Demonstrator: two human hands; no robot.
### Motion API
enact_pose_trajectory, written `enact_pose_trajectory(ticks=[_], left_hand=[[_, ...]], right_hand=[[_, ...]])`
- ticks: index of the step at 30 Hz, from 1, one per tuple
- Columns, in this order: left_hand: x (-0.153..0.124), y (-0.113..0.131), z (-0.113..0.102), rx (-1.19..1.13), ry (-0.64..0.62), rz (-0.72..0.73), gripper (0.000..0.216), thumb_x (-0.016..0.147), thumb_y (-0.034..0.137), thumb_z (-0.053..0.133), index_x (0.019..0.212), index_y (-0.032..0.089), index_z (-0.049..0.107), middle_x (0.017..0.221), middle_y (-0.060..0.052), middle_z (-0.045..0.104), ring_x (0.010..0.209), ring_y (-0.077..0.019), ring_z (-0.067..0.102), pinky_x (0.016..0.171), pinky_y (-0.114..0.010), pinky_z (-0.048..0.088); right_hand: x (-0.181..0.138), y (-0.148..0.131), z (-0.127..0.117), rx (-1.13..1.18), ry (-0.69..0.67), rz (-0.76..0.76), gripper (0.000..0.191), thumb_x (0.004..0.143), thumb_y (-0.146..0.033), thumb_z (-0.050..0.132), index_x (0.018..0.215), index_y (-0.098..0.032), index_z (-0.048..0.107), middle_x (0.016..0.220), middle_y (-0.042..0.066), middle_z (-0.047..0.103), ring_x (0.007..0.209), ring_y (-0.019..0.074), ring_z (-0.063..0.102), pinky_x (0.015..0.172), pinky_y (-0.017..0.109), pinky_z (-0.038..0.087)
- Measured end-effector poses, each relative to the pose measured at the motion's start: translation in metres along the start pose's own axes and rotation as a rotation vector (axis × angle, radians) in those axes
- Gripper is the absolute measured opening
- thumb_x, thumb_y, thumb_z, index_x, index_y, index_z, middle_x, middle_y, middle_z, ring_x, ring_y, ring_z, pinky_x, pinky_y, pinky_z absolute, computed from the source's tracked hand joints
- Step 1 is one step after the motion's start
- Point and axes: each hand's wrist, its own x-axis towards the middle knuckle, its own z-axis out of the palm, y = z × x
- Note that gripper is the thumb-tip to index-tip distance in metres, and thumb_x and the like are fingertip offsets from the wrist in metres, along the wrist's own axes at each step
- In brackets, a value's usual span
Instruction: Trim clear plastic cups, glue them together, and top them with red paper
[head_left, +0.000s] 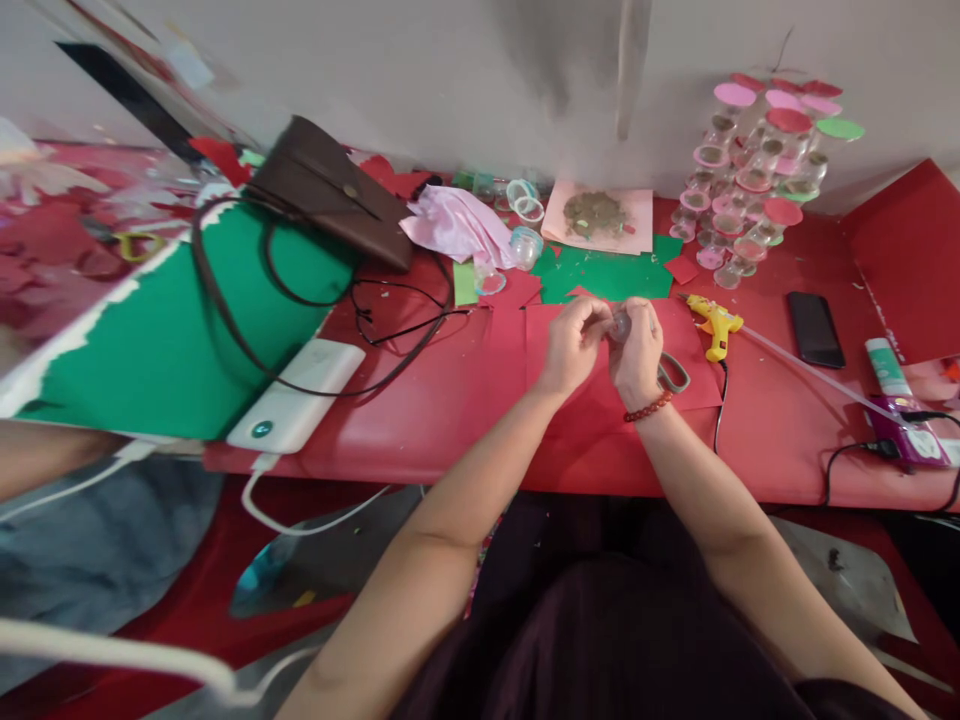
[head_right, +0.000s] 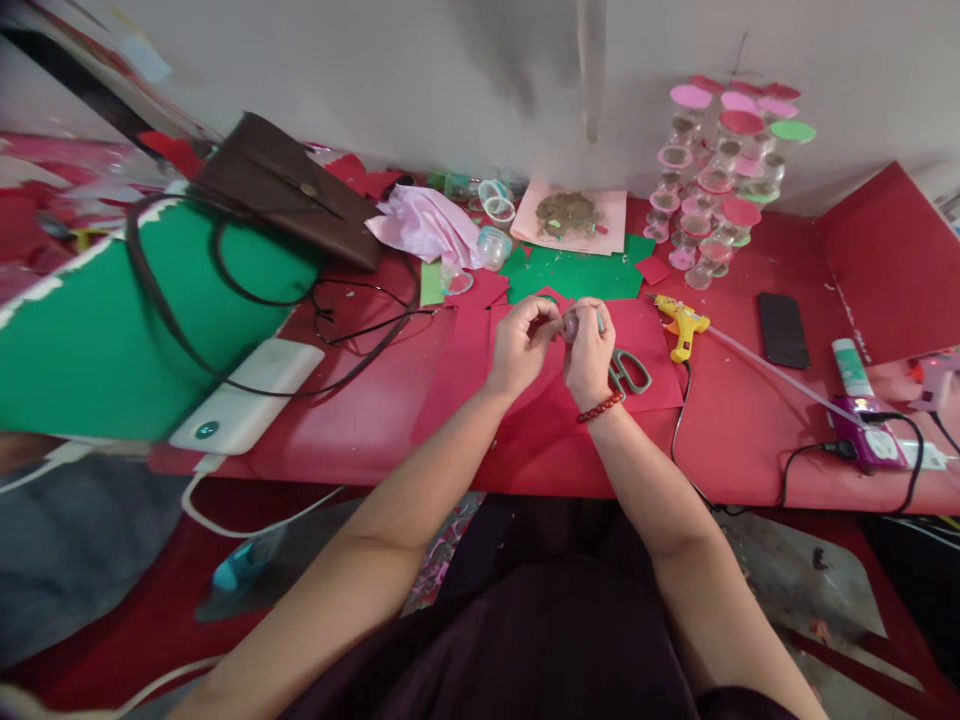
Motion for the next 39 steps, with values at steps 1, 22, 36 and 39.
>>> enact_pose_trajectory(ticks=[1,22,36,39], left_hand=[[-0.001,0.0,0.001,0.001,-0.005,-0.006,0.017,0.092,0.014,0.064,0.077,0.021,0.06,0.077,0.0,0.065,0.074,-0.0121,0.061,0.071,-0.025,0.051],[-0.003,0.014,-0.001,-0.041,0.031,0.0,0.017,0.094,0.018,0.067,0.078,0.021,0.064,0.076,0.0,0.066,0.072,-0.012,0.063,0.068,-0.025,0.053],[-0.008,0.017,0.002,0.07,-0.013,0.145,0.019,0.099,0.019,0.059,0.081,0.022,0.057,0.08,-0.001,0.066,0.078,-0.0146,0.063,0.073,-0.028,0.052],[-0.015,0.025,0.006,0.065,-0.092,0.208,0.02,0.102,0.025,0.059,0.082,0.023,0.06,0.083,-0.003,0.07,0.08,-0.0156,0.066,0.077,-0.031,0.054]], right_hand=[[0.0,-0.001,0.0,-0.004,0.005,0.012,0.029,0.085,-0.035,0.064,0.067,-0.025,0.044,0.064,-0.006,0.036,0.058,0.0105,0.037,0.053,0.024,0.037],[-0.007,-0.008,0.003,0.002,0.008,-0.033,0.029,0.083,-0.041,0.07,0.074,-0.027,0.047,0.066,-0.006,0.04,0.06,0.0107,0.041,0.055,0.024,0.04],[-0.001,-0.01,0.001,-0.014,0.059,-0.082,0.032,0.085,-0.04,0.067,0.07,-0.026,0.043,0.066,-0.005,0.04,0.059,0.0103,0.04,0.056,0.024,0.04],[0.007,-0.014,-0.003,-0.03,0.15,-0.017,0.028,0.087,-0.035,0.062,0.07,-0.026,0.042,0.066,-0.005,0.042,0.06,0.011,0.042,0.056,0.024,0.041]])
